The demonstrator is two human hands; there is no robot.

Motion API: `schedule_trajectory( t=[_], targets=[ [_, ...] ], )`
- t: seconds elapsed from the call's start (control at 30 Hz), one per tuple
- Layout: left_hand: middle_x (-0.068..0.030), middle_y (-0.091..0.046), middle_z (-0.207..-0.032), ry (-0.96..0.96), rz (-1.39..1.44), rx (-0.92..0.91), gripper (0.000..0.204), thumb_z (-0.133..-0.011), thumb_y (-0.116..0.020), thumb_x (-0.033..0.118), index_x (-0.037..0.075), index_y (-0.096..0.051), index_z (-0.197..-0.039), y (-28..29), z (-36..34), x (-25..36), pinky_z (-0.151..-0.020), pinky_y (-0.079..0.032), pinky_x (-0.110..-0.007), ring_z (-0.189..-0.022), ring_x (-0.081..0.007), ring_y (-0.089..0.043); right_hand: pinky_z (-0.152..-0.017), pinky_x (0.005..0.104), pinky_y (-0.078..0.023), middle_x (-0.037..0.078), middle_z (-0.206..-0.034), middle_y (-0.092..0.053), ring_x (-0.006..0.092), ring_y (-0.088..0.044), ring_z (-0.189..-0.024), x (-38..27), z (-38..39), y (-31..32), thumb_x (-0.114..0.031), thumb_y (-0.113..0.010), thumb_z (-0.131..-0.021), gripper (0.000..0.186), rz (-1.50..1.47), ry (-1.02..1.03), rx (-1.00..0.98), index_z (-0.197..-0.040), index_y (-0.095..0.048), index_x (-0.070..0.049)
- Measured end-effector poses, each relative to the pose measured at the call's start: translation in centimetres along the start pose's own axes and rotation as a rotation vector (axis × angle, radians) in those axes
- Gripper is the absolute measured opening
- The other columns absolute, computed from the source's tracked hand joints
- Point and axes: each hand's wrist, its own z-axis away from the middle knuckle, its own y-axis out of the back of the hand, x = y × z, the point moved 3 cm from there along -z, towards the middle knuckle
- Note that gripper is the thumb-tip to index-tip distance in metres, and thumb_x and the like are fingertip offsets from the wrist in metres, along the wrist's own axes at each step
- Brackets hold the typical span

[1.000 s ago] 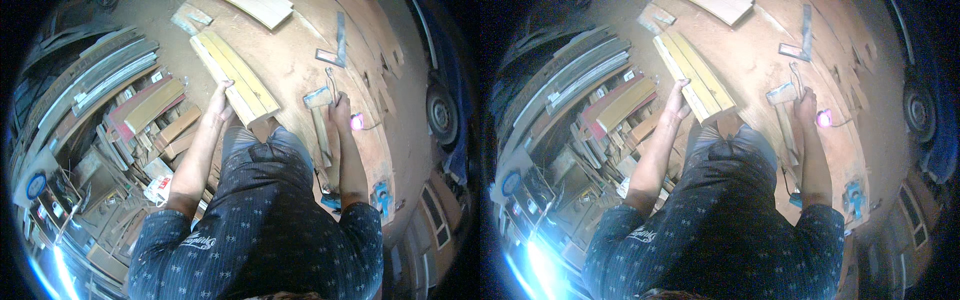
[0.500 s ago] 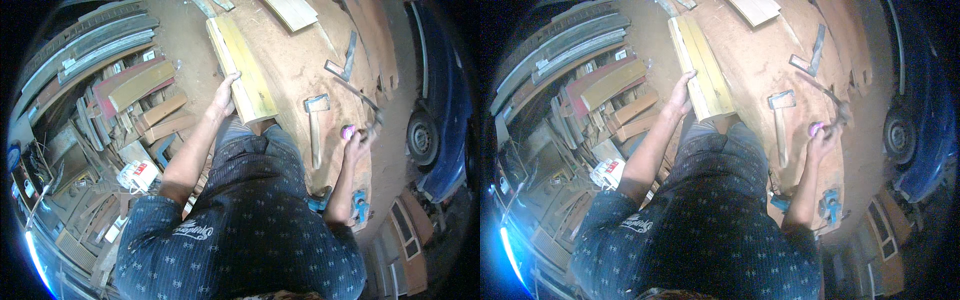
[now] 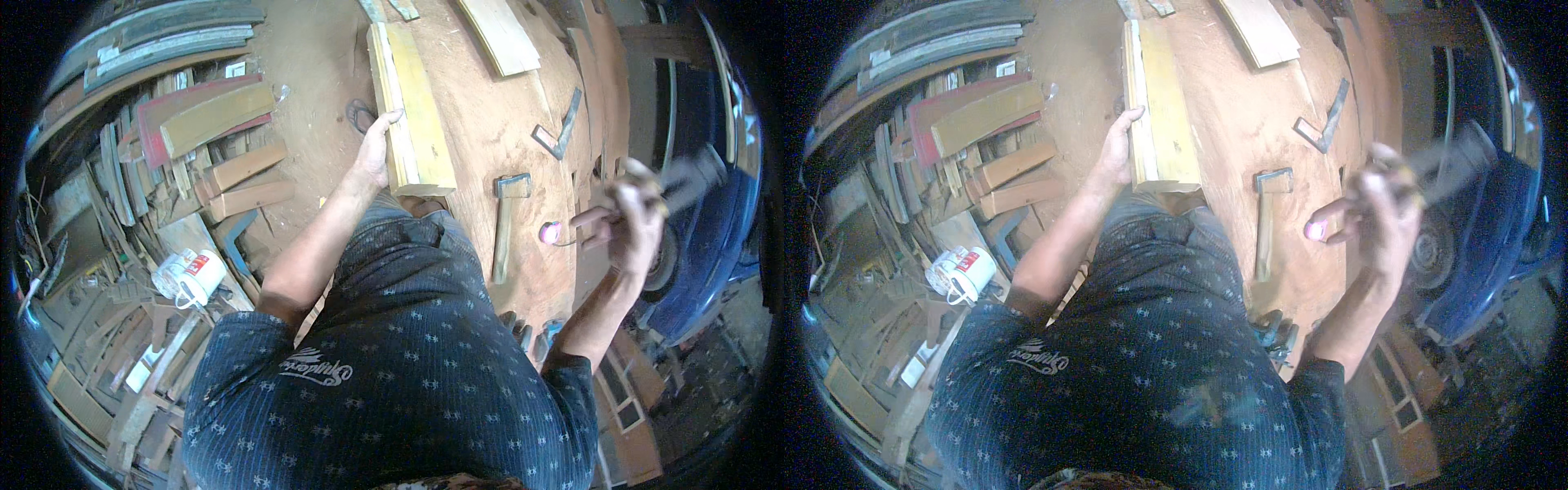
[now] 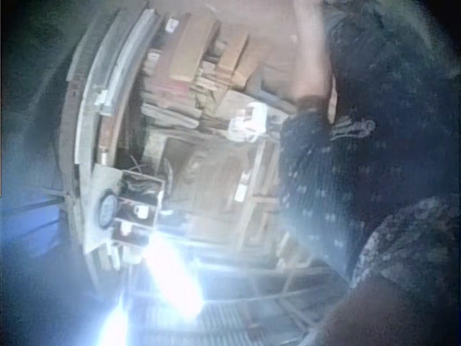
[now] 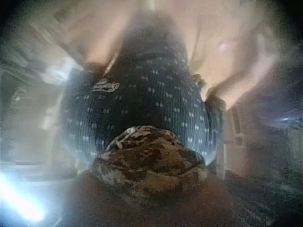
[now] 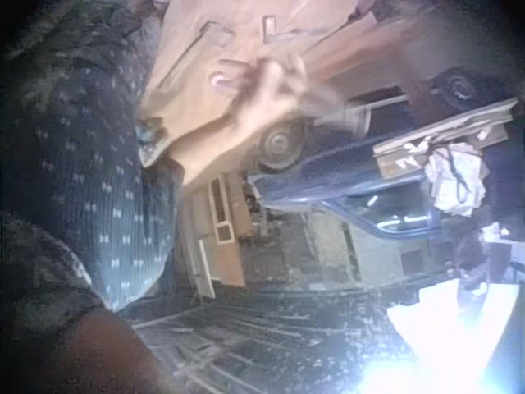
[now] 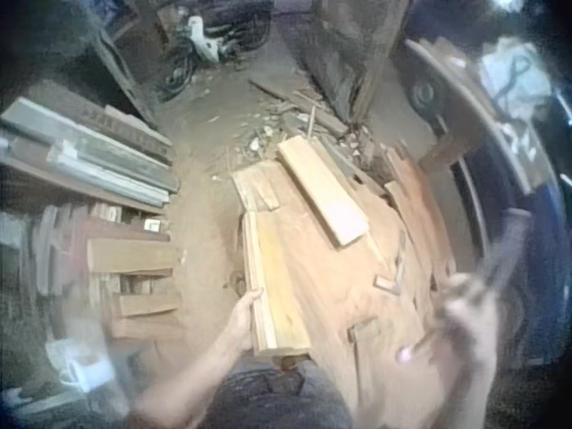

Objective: The person uses a circular saw to cut a wooden plank on a workbench. They then use a hand plane to smooth the surface of the cut wood. The person handles the wood and tools directly, performing the cutting and planing actions.

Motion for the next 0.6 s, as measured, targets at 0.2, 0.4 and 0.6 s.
schedule_trajectory(
  t=[0.2,0.4,0.6],
  targets=[
    [-0.0181,-0.066,-0.123,0.058,-0.005,0.062,0.063,-0.093,-0.068,0.033,-0.001,-0.048,-0.143,1.5,-1.0,-0.5,-0.095,-0.058,-0.045,-0.109,-0.0298,-0.068,-0.079,0.0418,-0.055,0.013,-0.085,-0.069,0.027,-0.068,-0.078,1.6,-1.3,-10.7,-0.019,-0.065,-0.099,0.038,0.907,0.076,-0.604,-0.134,-0.063,-0.007],
    [-0.0129,-0.066,-0.108,0.06,-0.101,0.101,0.056,-0.091,-0.072,0.031,0.003,-0.052,-0.136,1.8,-1.1,0.6,-0.083,-0.061,-0.046,-0.097,-0.0261,-0.068,-0.1,0.05,-0.053,0.027,-0.14,-0.05,0.0417,-0.062,-0.116,1.4,-3.6,-15.9,-0.008,-0.059,-0.098,0.066,1.546,0.59,-0.818,-0.159,-0.037,-0.021],
    [-0.0097,-0.065,-0.097,0.084,-0.114,0.124,0.051,-0.091,-0.073,0.031,0.003,-0.056,-0.129,1.7,-0.2,2.4,-0.078,-0.061,-0.043,-0.085,-0.0223,-0.067,-0.12,0.0552,-0.036,0.025,-0.156,-0.035,0.0437,-0.048,-0.136,-0.7,-3.9,-20.6,-0.022,-0.058,-0.101,0.075,1.911,1.066,-0.766,-0.165,-0.02,-0.027]
  ],
)
